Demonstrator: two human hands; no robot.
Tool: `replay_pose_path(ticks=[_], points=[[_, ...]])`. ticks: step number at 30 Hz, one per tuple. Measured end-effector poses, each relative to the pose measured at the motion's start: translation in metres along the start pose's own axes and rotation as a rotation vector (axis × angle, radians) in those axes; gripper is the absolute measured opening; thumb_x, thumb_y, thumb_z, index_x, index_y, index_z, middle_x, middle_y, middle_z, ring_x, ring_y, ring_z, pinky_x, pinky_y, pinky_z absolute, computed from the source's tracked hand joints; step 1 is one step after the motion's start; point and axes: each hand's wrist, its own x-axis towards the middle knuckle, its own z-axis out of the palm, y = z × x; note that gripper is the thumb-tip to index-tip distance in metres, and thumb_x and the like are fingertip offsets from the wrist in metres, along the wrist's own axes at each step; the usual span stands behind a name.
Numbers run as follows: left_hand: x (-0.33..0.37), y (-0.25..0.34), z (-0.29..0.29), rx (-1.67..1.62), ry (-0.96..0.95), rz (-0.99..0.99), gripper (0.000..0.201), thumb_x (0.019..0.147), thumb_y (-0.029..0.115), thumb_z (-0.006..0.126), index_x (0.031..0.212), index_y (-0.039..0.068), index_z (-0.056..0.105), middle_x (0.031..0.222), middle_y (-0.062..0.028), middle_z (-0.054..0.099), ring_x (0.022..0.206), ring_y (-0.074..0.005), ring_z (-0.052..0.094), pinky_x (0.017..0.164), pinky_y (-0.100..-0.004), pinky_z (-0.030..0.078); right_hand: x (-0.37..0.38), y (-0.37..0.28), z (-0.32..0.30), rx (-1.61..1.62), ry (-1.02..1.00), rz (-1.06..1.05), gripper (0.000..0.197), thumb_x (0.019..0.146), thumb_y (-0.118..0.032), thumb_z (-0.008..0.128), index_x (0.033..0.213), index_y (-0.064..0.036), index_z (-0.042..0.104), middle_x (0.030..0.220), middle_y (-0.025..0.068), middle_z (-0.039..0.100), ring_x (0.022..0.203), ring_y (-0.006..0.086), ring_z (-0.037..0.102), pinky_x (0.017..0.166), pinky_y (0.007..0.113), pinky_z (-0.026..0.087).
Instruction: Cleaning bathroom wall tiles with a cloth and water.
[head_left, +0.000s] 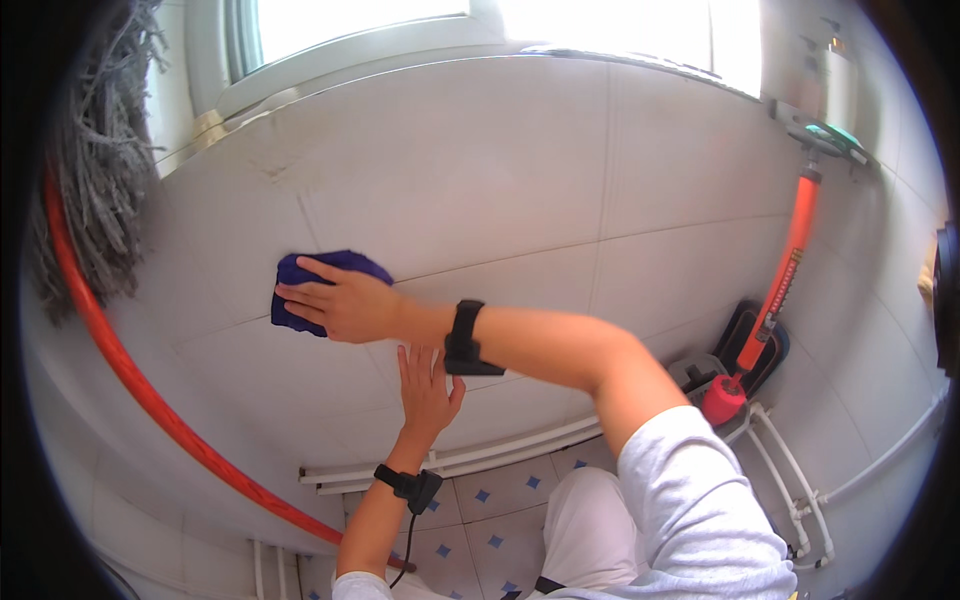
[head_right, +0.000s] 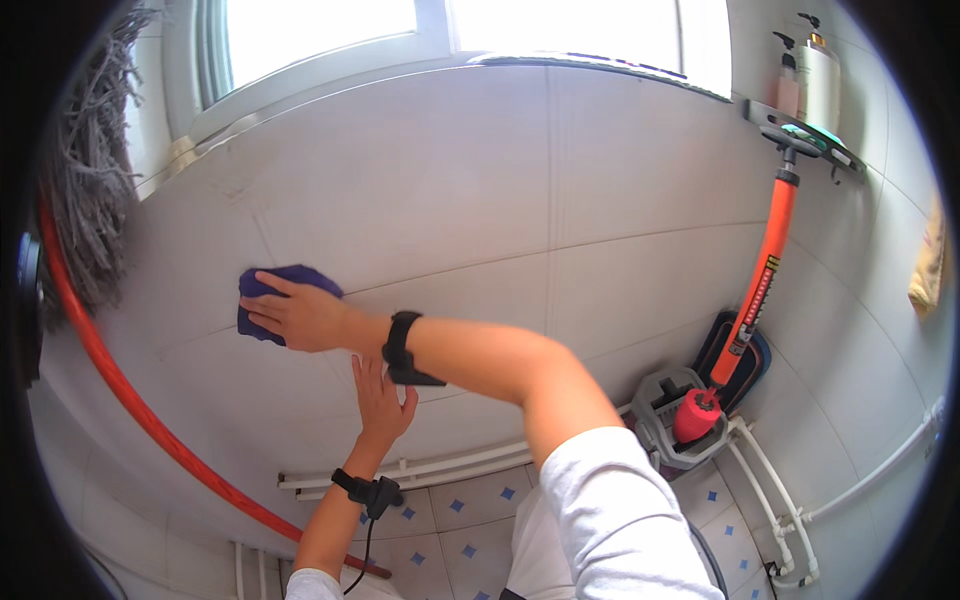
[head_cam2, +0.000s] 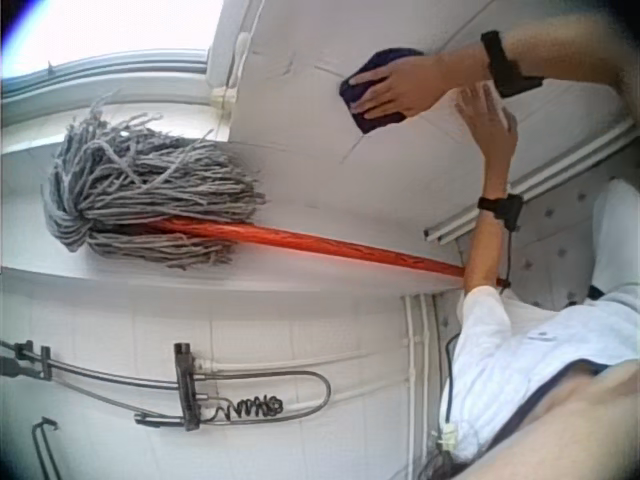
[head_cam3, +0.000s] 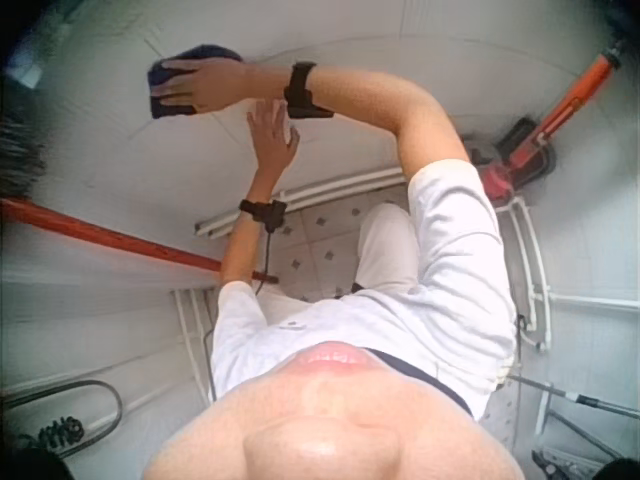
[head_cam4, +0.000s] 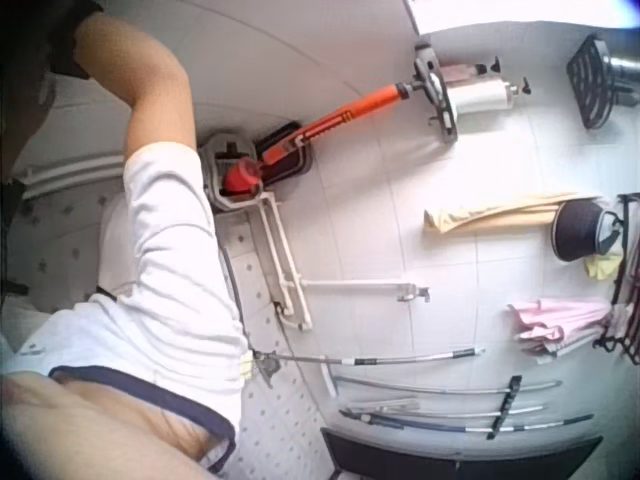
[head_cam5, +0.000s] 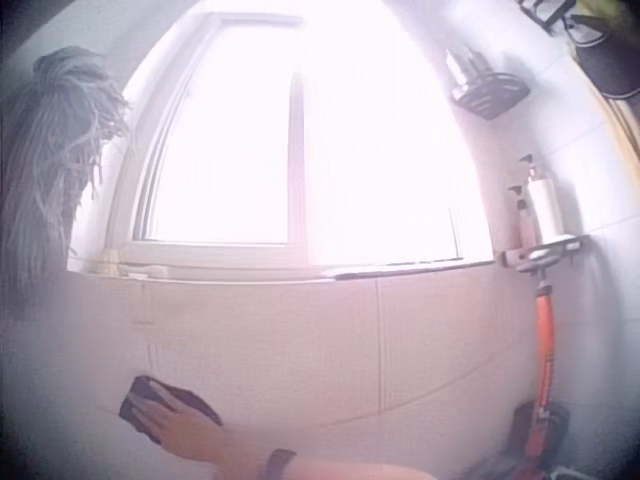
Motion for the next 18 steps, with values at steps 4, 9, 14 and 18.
replay_pose_path(ticks=[4, 9, 14, 18], points=[[0.022, 0.002, 0.017, 0.132, 0.010, 0.038, 0.061, 0.076, 0.019, 0.055, 0.129, 0.001, 0.032, 0.135, -0.0246, 0.025, 0.125, -0.0428, 0.022, 0.100, -0.0597, 0.014, -0.047, 0.081, -0.061, 0.073, 0.076, 0.090, 0.054, 0.061, -0.022, 0.063, 0.113, -0.0100, 0.055, 0.124, 0.0068, 0.047, 0.114, 0.0184, 0.043, 0.103, 0.045, 0.025], [0.025, -0.010, 0.043, 0.270, 0.103, 0.040, 0.065, 0.074, 0.024, 0.057, 0.129, 0.000, 0.031, 0.137, -0.0237, 0.022, 0.127, -0.0416, 0.019, 0.101, -0.0592, 0.012, -0.182, 0.194, -0.184, -0.258, 0.314, 0.580, 0.054, 0.061, -0.005, 0.054, 0.115, -0.0116, 0.055, 0.125, 0.0105, 0.048, 0.121, 0.0281, 0.038, 0.100, 0.042, 0.031], [0.028, -0.003, 0.050, 0.374, 0.156, 0.035, 0.069, 0.073, 0.035, 0.056, 0.129, 0.004, 0.032, 0.136, -0.0214, 0.026, 0.127, -0.0379, 0.022, 0.101, -0.0582, 0.016, -0.376, 0.272, -0.264, -0.389, 0.650, 1.145, 0.047, 0.080, -0.010, 0.038, 0.125, 0.0031, 0.038, 0.128, 0.0191, 0.040, 0.123, 0.0321, 0.033, 0.104, 0.036, 0.022], [0.029, -0.004, 0.048, 0.373, 0.122, 0.070, 0.073, 0.072, 0.031, 0.056, 0.131, 0.000, 0.026, 0.137, -0.0257, 0.020, 0.127, -0.0416, 0.017, 0.101, -0.0590, 0.012, -0.371, 0.286, -0.257, -0.508, 0.686, 1.325, 0.045, 0.080, -0.016, 0.041, 0.120, 0.0052, 0.043, 0.124, 0.0194, 0.045, 0.116, 0.0321, 0.041, 0.100, 0.036, 0.028]])
